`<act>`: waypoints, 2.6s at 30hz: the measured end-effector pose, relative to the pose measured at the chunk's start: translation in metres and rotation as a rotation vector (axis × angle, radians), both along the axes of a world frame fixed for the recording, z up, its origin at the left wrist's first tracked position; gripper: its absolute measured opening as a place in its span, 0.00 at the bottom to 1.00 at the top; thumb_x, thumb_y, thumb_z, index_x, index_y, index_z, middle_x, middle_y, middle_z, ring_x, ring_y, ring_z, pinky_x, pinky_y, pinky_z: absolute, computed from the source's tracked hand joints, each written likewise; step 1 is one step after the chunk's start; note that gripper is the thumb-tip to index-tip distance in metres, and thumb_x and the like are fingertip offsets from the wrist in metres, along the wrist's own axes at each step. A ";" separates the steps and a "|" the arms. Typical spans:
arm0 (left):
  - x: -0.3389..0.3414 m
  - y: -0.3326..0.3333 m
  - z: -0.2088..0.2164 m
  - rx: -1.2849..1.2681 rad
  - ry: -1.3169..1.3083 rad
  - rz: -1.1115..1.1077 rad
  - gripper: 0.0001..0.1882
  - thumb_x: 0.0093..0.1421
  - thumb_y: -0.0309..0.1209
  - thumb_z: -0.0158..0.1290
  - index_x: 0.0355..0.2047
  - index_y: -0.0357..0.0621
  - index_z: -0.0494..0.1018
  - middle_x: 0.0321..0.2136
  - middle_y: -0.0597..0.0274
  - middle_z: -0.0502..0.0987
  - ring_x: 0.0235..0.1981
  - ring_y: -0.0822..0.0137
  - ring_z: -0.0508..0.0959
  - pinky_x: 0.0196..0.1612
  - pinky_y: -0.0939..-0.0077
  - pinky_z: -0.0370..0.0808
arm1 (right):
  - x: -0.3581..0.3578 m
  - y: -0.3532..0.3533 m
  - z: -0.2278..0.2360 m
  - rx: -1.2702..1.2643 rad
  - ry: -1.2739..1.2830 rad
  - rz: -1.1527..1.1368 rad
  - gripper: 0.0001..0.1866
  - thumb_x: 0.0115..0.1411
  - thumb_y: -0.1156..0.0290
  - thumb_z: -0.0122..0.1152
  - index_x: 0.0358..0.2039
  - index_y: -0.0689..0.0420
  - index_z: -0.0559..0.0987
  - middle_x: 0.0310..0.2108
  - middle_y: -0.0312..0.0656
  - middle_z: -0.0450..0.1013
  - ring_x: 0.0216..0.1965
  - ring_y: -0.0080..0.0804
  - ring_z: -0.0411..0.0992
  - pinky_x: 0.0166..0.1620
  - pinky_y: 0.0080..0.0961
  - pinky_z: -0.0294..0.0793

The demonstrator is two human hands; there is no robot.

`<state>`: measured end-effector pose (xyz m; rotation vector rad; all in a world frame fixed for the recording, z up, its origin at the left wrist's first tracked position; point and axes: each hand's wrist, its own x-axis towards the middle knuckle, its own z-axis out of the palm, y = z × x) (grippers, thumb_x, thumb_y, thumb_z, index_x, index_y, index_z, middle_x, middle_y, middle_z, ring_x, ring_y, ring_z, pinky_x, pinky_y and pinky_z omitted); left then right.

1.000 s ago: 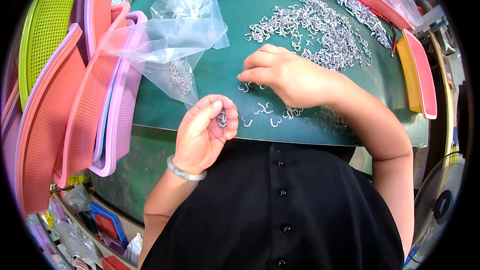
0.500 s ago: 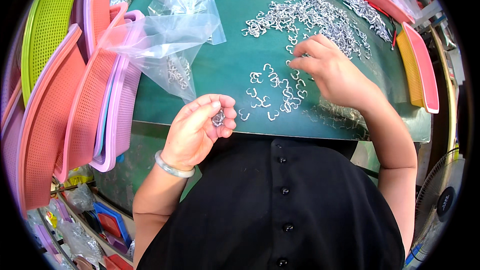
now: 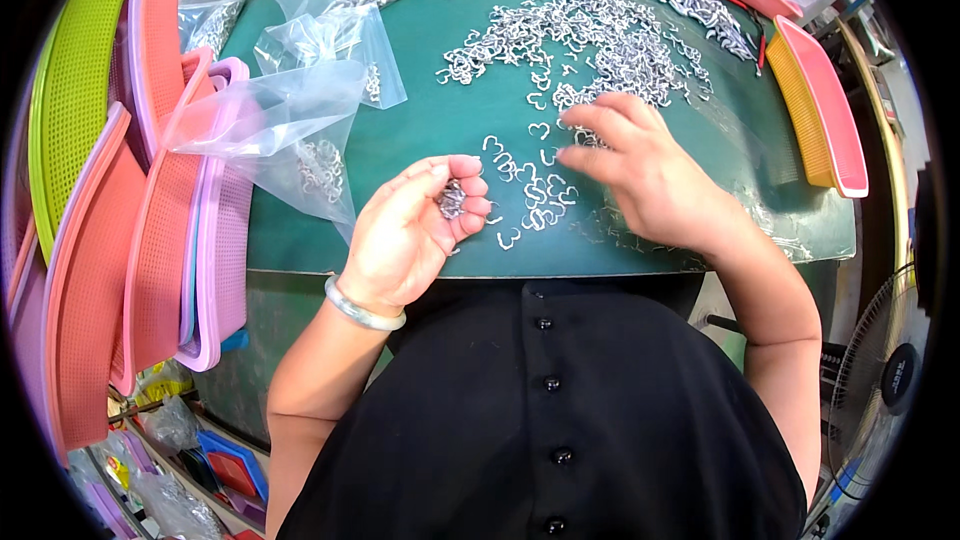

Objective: The person sits at a green workbench and repeatedly picks up small silver metal clips, joining them together by hand. They place the assembled clips into a clear plastic bag and continue the process with more clips from the pile on the table.

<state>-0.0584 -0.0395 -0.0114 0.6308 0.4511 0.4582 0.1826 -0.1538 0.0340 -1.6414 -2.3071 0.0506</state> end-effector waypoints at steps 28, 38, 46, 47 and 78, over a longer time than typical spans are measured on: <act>0.010 -0.005 0.004 0.036 0.029 -0.058 0.12 0.67 0.32 0.45 0.41 0.36 0.72 0.33 0.60 0.75 0.32 0.68 0.75 0.37 0.74 0.72 | 0.009 0.024 -0.014 -0.007 0.004 0.025 0.23 0.46 0.83 0.54 0.45 0.55 0.80 0.57 0.47 0.64 0.60 0.50 0.57 0.59 0.48 0.58; 0.010 -0.003 0.004 0.008 0.000 -0.034 0.13 0.68 0.35 0.41 0.35 0.38 0.70 0.26 0.61 0.70 0.22 0.72 0.68 0.21 0.83 0.62 | 0.032 -0.008 -0.001 0.069 0.107 -0.106 0.10 0.48 0.83 0.58 0.33 0.59 0.79 0.50 0.46 0.68 0.55 0.51 0.62 0.56 0.42 0.65; 0.009 -0.007 0.001 0.035 -0.023 0.017 0.12 0.68 0.34 0.41 0.35 0.38 0.70 0.25 0.60 0.70 0.22 0.72 0.68 0.21 0.83 0.63 | 0.025 0.001 -0.017 0.154 -0.055 -0.038 0.08 0.46 0.75 0.60 0.30 0.59 0.79 0.49 0.44 0.70 0.55 0.45 0.62 0.55 0.40 0.63; 0.009 -0.007 0.000 0.040 -0.030 0.020 0.12 0.68 0.34 0.41 0.35 0.38 0.70 0.25 0.60 0.70 0.22 0.72 0.68 0.21 0.83 0.63 | 0.026 0.004 -0.016 0.150 -0.077 -0.016 0.08 0.47 0.74 0.60 0.30 0.59 0.79 0.49 0.44 0.70 0.55 0.45 0.62 0.55 0.40 0.63; 0.005 -0.008 -0.004 0.030 -0.072 0.032 0.13 0.68 0.34 0.42 0.35 0.37 0.71 0.25 0.60 0.71 0.22 0.71 0.69 0.22 0.81 0.64 | 0.013 0.009 -0.016 0.042 0.074 -0.009 0.11 0.47 0.79 0.58 0.32 0.58 0.81 0.51 0.44 0.69 0.56 0.48 0.61 0.57 0.42 0.61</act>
